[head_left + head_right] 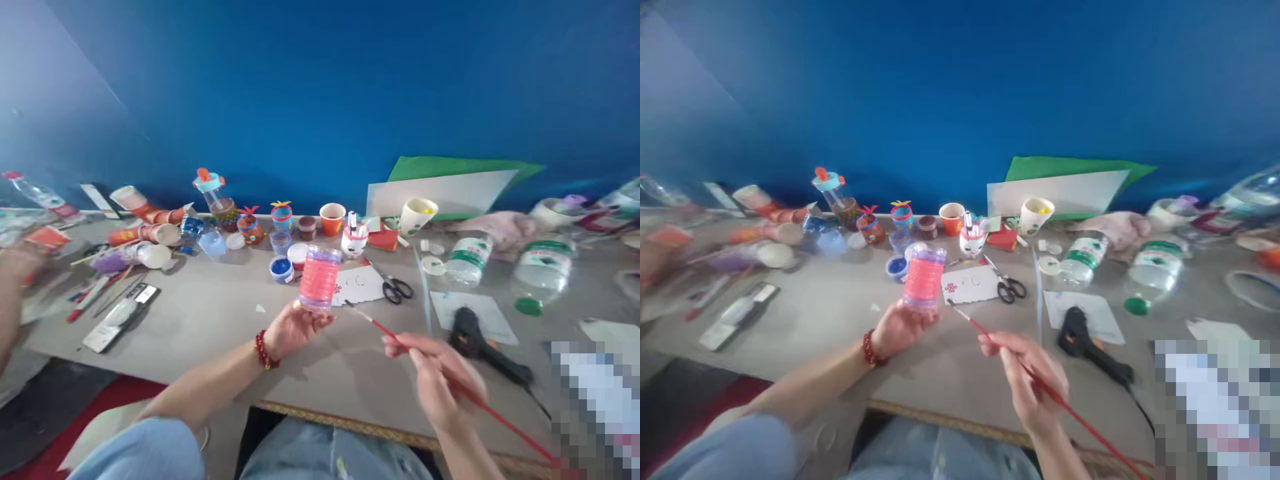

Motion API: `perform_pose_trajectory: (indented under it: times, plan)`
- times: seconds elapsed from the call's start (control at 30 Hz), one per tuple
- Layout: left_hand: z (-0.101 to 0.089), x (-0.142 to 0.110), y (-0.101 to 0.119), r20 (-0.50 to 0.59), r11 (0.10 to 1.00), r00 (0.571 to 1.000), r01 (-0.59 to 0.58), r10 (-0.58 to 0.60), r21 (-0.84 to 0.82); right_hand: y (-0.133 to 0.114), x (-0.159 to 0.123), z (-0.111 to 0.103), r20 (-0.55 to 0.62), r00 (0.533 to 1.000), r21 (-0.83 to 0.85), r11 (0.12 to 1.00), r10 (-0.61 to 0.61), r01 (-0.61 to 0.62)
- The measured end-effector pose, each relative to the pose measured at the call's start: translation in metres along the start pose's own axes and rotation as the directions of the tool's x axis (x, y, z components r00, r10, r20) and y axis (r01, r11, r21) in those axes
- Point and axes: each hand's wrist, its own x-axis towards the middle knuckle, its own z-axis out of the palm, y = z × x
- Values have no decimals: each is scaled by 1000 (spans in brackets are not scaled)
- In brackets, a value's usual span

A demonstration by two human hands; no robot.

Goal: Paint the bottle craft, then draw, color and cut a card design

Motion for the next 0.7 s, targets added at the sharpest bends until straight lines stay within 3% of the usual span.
perform_pose_trajectory:
  times: [0.17,0.3,0.4,0.5,0.6,0.7]
  plan:
    - [11,1,6,-34,944,981,-175,192,279,-14,17,3,-56,997,141,989,49,-41]
    - [7,4,10,4,781,945,-273,328,562,-23,36,8,-23,1000,168,986,3,1]
    - [1,5,11,92,565,910,-328,404,757,-28,50,11,16,996,43,995,-88,87]
    - [0,2,11,211,241,857,-355,471,903,-29,59,14,81,992,-137,984,-101,111]
    - [4,-2,11,322,-17,809,-361,492,933,-25,63,17,120,983,-234,958,-139,164]
    - [8,-5,12,422,-196,758,-376,497,906,-22,65,18,163,963,-316,914,-213,256]
